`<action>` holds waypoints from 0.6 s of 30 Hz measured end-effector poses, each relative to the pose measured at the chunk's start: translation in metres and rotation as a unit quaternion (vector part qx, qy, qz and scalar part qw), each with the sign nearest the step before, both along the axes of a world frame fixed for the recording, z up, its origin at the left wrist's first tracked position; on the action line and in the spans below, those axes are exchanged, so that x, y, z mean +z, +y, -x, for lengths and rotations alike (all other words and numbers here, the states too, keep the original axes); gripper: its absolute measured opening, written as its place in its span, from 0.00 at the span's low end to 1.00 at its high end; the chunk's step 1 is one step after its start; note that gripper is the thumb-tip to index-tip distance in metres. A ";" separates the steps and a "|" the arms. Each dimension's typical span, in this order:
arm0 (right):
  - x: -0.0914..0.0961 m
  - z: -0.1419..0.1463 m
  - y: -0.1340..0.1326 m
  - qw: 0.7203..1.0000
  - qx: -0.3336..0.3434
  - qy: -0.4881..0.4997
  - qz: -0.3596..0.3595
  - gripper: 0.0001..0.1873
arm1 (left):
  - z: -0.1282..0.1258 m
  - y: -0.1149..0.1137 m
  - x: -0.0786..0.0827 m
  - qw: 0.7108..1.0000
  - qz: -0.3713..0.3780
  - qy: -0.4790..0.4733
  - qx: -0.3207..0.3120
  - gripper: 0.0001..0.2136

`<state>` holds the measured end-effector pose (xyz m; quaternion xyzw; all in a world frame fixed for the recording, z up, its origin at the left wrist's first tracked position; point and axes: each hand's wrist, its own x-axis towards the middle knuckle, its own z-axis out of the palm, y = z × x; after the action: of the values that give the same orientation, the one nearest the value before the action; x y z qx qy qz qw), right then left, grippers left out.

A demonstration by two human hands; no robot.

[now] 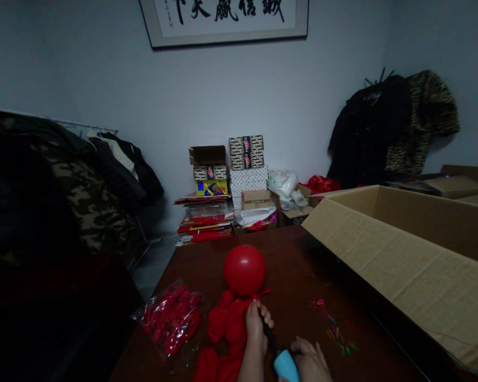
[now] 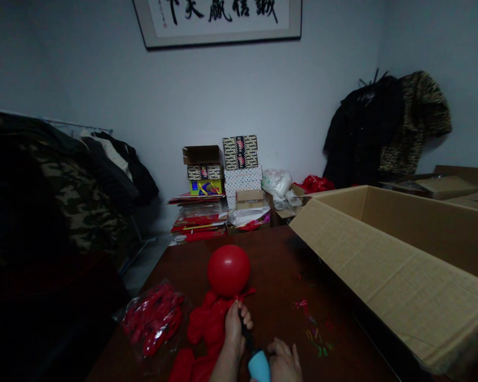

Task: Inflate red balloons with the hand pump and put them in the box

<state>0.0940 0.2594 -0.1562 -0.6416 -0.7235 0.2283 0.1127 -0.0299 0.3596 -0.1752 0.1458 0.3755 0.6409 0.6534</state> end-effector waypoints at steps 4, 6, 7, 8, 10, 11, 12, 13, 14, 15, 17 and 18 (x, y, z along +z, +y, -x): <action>0.009 0.012 0.009 1.000 -0.016 0.015 -0.016 0.24 | 0.000 0.001 0.000 1.000 0.006 0.007 -0.007 0.24; 0.006 0.015 0.012 0.999 -0.029 0.000 -0.021 0.23 | -0.001 0.002 0.000 1.000 0.007 0.010 -0.006 0.24; 0.004 0.016 0.012 0.999 -0.032 -0.008 -0.023 0.23 | -0.001 0.003 -0.001 1.000 0.008 0.011 -0.005 0.24; 0.001 0.016 0.013 0.999 -0.033 -0.014 -0.025 0.24 | -0.001 0.003 -0.001 1.000 0.008 0.013 -0.003 0.24; -0.005 0.016 0.011 0.999 -0.036 -0.026 -0.028 0.27 | -0.002 0.003 -0.002 1.000 0.007 0.014 -0.001 0.24; -0.008 0.015 0.010 0.998 -0.039 -0.032 -0.027 0.29 | -0.002 0.003 -0.002 1.000 0.006 0.015 0.000 0.24; -0.010 0.014 0.009 0.998 -0.041 -0.038 -0.026 0.30 | -0.002 0.003 -0.002 1.000 0.006 0.015 0.000 0.24; -0.012 0.014 0.007 0.998 -0.042 -0.044 -0.024 0.31 | -0.003 0.002 -0.002 1.000 0.005 0.016 0.000 0.24; -0.014 0.013 0.006 0.998 -0.041 -0.051 -0.022 0.31 | -0.003 0.001 -0.002 1.000 0.005 0.018 0.000 0.24; -0.016 0.012 0.004 0.997 -0.039 -0.059 -0.021 0.31 | -0.003 0.000 -0.002 1.000 0.004 0.019 0.000 0.24; -0.020 0.011 0.002 0.997 -0.030 -0.073 -0.020 0.28 | -0.003 -0.001 -0.002 1.000 0.002 0.020 0.000 0.24; -0.022 0.009 0.001 0.996 -0.028 -0.080 -0.018 0.25 | -0.003 -0.002 -0.002 1.000 0.001 0.018 -0.001 0.24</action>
<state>0.0847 0.2600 -0.1784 -0.6757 -0.7159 0.1602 0.0726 -0.0273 0.3576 -0.1770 0.1575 0.3876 0.6374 0.6470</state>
